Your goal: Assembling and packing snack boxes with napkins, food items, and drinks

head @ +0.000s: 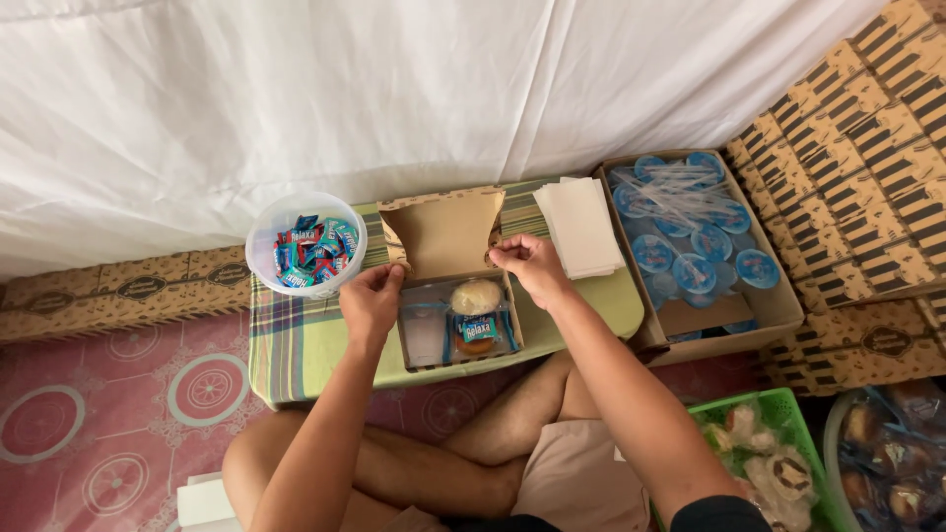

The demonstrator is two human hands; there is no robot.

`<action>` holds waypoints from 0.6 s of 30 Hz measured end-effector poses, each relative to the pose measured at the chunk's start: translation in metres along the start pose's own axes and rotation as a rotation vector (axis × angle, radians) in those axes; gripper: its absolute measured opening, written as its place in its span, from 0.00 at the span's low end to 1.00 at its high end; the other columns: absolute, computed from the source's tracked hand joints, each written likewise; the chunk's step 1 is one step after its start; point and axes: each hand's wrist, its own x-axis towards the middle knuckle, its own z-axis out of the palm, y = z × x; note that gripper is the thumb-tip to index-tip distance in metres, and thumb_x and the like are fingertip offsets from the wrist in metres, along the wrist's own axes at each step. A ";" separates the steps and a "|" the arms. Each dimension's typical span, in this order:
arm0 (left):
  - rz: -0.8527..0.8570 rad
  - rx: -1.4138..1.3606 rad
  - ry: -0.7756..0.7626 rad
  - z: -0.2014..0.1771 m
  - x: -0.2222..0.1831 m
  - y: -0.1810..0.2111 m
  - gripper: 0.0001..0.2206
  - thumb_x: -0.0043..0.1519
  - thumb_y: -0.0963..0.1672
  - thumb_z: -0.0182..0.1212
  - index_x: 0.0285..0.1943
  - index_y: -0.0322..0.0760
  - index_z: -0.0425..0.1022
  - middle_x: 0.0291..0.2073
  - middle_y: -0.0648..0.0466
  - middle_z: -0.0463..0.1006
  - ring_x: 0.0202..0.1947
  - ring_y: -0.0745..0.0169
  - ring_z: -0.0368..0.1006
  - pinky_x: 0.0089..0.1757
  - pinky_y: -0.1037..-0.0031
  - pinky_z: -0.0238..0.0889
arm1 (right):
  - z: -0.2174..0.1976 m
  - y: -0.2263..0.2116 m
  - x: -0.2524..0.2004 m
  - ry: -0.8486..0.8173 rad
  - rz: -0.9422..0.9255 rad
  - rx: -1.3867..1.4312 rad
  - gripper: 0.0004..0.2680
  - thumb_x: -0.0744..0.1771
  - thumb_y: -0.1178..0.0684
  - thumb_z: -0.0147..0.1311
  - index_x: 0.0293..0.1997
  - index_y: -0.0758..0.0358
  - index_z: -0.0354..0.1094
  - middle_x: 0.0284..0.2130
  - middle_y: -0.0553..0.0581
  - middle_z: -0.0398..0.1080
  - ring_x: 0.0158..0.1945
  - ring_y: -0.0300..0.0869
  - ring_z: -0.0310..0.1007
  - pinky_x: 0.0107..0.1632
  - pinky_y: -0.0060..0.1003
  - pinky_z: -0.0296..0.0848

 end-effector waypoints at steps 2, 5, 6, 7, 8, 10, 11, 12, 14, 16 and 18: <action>0.011 0.001 -0.002 -0.009 -0.015 0.017 0.08 0.57 0.53 0.72 0.43 0.62 0.86 0.28 0.66 0.84 0.35 0.63 0.82 0.41 0.70 0.74 | -0.003 0.003 0.001 -0.012 0.030 0.009 0.10 0.61 0.55 0.74 0.41 0.62 0.77 0.28 0.51 0.77 0.33 0.32 0.75 0.37 0.24 0.74; 0.036 -0.010 -0.061 -0.028 -0.033 0.041 0.10 0.61 0.53 0.68 0.48 0.57 0.85 0.36 0.60 0.85 0.41 0.54 0.82 0.44 0.64 0.75 | -0.007 -0.017 -0.009 -0.037 0.097 0.008 0.13 0.62 0.52 0.73 0.47 0.61 0.76 0.33 0.53 0.78 0.37 0.35 0.78 0.40 0.29 0.77; 0.046 -0.020 -0.119 -0.035 -0.039 0.048 0.12 0.63 0.53 0.65 0.51 0.52 0.83 0.40 0.54 0.85 0.45 0.47 0.81 0.46 0.59 0.76 | -0.009 -0.026 -0.016 -0.049 0.139 -0.003 0.15 0.62 0.50 0.73 0.51 0.62 0.75 0.37 0.54 0.79 0.40 0.37 0.79 0.41 0.32 0.78; 0.047 -0.022 -0.119 -0.041 -0.041 0.050 0.12 0.63 0.53 0.65 0.51 0.52 0.83 0.40 0.54 0.85 0.45 0.47 0.81 0.46 0.59 0.76 | -0.014 -0.029 -0.017 -0.049 0.137 -0.004 0.15 0.62 0.50 0.73 0.51 0.62 0.75 0.37 0.54 0.79 0.40 0.37 0.79 0.41 0.32 0.78; 0.057 -0.086 -0.179 -0.047 -0.044 0.052 0.16 0.61 0.53 0.69 0.54 0.46 0.82 0.44 0.50 0.85 0.48 0.45 0.80 0.48 0.58 0.75 | -0.019 -0.033 -0.018 -0.092 0.122 -0.074 0.16 0.63 0.47 0.71 0.52 0.59 0.75 0.41 0.53 0.79 0.43 0.37 0.78 0.42 0.32 0.77; 0.066 -0.152 -0.240 -0.055 -0.046 0.053 0.21 0.60 0.53 0.72 0.56 0.41 0.81 0.47 0.46 0.84 0.52 0.44 0.79 0.50 0.57 0.73 | -0.024 -0.041 -0.025 -0.135 0.108 -0.145 0.16 0.64 0.44 0.69 0.54 0.56 0.75 0.44 0.52 0.79 0.46 0.37 0.78 0.44 0.33 0.76; 0.053 -0.161 -0.282 -0.058 -0.045 0.051 0.21 0.61 0.52 0.71 0.57 0.40 0.80 0.48 0.45 0.83 0.53 0.42 0.78 0.51 0.55 0.73 | -0.024 -0.046 -0.030 -0.163 0.083 -0.171 0.17 0.65 0.45 0.69 0.56 0.58 0.73 0.47 0.56 0.78 0.48 0.40 0.78 0.46 0.37 0.77; 0.043 -0.172 -0.322 -0.060 -0.044 0.051 0.20 0.61 0.51 0.70 0.58 0.39 0.79 0.50 0.45 0.82 0.54 0.41 0.77 0.53 0.53 0.72 | -0.024 -0.053 -0.033 -0.190 0.055 -0.197 0.18 0.65 0.47 0.68 0.59 0.61 0.72 0.49 0.59 0.76 0.51 0.43 0.78 0.47 0.40 0.79; 0.046 -0.204 -0.354 -0.060 -0.043 0.048 0.16 0.63 0.48 0.68 0.57 0.40 0.80 0.49 0.47 0.83 0.54 0.44 0.77 0.53 0.55 0.72 | -0.027 -0.055 -0.038 -0.220 0.041 -0.221 0.18 0.66 0.47 0.67 0.60 0.62 0.71 0.51 0.63 0.75 0.52 0.47 0.78 0.48 0.42 0.79; 0.049 -0.235 -0.388 -0.065 -0.044 0.049 0.13 0.64 0.45 0.66 0.57 0.42 0.80 0.49 0.49 0.83 0.54 0.47 0.77 0.53 0.57 0.72 | -0.032 -0.058 -0.044 -0.248 0.029 -0.243 0.19 0.66 0.48 0.66 0.62 0.64 0.70 0.52 0.67 0.74 0.53 0.51 0.78 0.49 0.44 0.80; 0.125 -0.115 -0.406 -0.074 -0.047 0.055 0.13 0.65 0.44 0.62 0.58 0.40 0.79 0.51 0.46 0.82 0.56 0.45 0.76 0.54 0.56 0.71 | -0.037 -0.062 -0.051 -0.292 0.030 -0.286 0.20 0.68 0.50 0.61 0.64 0.71 0.64 0.56 0.72 0.71 0.57 0.55 0.75 0.53 0.49 0.78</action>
